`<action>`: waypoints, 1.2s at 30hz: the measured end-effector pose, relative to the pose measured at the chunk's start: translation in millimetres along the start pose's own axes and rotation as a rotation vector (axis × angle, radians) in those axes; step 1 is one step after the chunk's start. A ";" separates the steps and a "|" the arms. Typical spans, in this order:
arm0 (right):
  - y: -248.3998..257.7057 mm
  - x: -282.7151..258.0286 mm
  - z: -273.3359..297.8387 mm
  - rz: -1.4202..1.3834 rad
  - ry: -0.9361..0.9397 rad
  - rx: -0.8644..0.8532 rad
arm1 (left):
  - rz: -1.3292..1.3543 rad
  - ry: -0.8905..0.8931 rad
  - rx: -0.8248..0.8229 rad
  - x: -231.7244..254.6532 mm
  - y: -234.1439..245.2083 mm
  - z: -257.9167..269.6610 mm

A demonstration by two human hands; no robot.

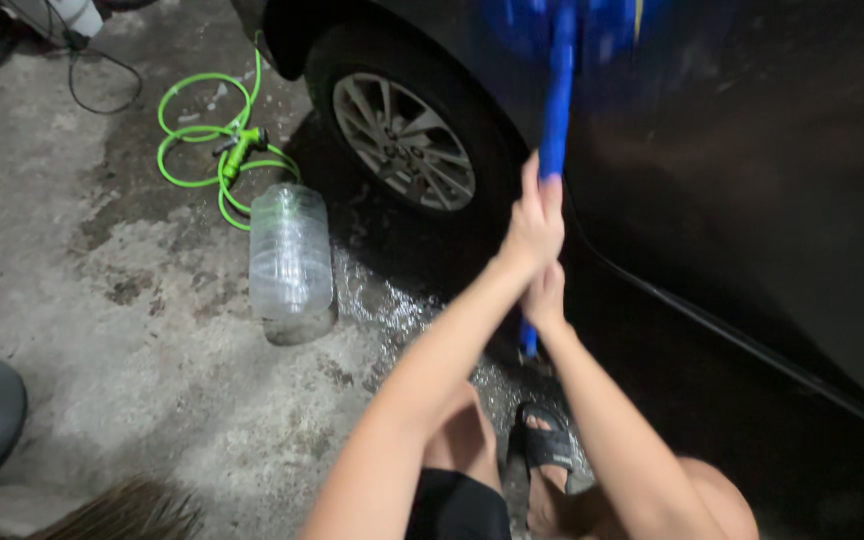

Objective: The person rinses a dark-colored car with a green hose, then applies soap using a blue long-handled brush and scrubs the rear and side panels. The person continues scrubbing the lower side panels and wheel area.

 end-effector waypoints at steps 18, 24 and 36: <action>-10.1 -0.4 17.9 -0.121 -0.468 -0.129 | -0.082 0.120 0.054 -30.6 15.4 3.5; -15.8 -35.5 -1.4 -0.003 -0.356 -0.116 | -0.093 0.066 0.096 -15.1 20.3 -13.4; -9.0 -97.0 -9.0 -0.177 -0.891 -0.119 | -0.014 0.177 0.103 26.4 31.1 -18.9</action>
Point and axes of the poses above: each hand's wrist, its own z-axis away from the middle knuckle, its own y-axis out of the back of the hand, x = y × z, the point moved 2 cm from there along -z, towards the middle knuckle, and after that the axes turned 14 degrees about x, right-handed, at the moved point
